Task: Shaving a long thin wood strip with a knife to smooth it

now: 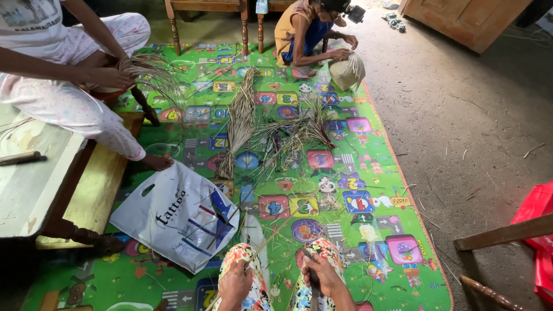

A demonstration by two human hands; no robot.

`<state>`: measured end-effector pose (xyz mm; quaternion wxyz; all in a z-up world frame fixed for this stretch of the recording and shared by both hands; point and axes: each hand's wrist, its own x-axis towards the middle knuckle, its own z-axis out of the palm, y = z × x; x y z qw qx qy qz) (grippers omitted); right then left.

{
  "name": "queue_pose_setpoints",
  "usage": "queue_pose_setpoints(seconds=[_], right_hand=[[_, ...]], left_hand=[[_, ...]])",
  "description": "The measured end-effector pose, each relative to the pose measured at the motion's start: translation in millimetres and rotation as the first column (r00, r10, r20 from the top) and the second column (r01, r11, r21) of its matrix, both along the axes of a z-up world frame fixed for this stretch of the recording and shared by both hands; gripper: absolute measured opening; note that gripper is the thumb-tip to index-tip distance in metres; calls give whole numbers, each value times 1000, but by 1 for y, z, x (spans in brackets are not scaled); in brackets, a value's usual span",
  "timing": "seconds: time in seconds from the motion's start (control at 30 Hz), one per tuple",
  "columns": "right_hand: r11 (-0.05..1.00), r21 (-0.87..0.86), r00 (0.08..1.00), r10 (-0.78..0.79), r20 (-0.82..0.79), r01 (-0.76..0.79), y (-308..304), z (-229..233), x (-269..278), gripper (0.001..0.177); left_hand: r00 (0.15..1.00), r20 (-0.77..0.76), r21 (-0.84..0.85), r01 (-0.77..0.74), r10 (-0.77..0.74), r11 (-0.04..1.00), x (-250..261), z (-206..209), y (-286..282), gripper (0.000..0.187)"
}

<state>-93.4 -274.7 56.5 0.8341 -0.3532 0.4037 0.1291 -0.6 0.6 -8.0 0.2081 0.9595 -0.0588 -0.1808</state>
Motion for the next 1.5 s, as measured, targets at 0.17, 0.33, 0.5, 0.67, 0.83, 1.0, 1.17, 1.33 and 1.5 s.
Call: queue_pose_setpoints(seconds=[0.17,0.33,0.5,0.67,0.83,1.0,1.17,1.33,1.5], right_hand=[[1000,-2,1000,8,9,-8,-1,-1,-1,45],[1000,-10,999,10,35,-10,-1,-4,-1,28],[1000,-6,1000,-1,31,1,-1,-4,-1,30],[1000,-9,999,6,40,-6,-1,-6,0,31],[1000,13,1000,-22,0,22,-4,-14,-2,76],[1000,-19,999,17,27,-17,-1,-4,-1,20],[1000,23,1000,-3,28,2,-2,-4,-1,22],[935,81,932,-352,84,346,-12,-88,9,19],[862,17,818,-488,304,507,30,-75,15,13]], left_hand=[[999,-34,11,-11,11,1000,1,1,-1,23],[1000,-28,6,-4,4,1000,1,0,-1,21],[1000,-15,6,-7,7,1000,1,-3,-1,22],[1000,-20,8,-13,13,1000,1,-3,-1,23],[1000,-27,0,-15,15,1000,0,-1,-1,22],[1000,-26,-3,-17,17,1000,1,2,-1,22],[998,-53,-11,-17,17,1000,1,11,0,25],[910,-413,-142,-101,34,985,1,88,-26,59],[850,-468,-426,25,-243,905,-21,128,-54,93]])
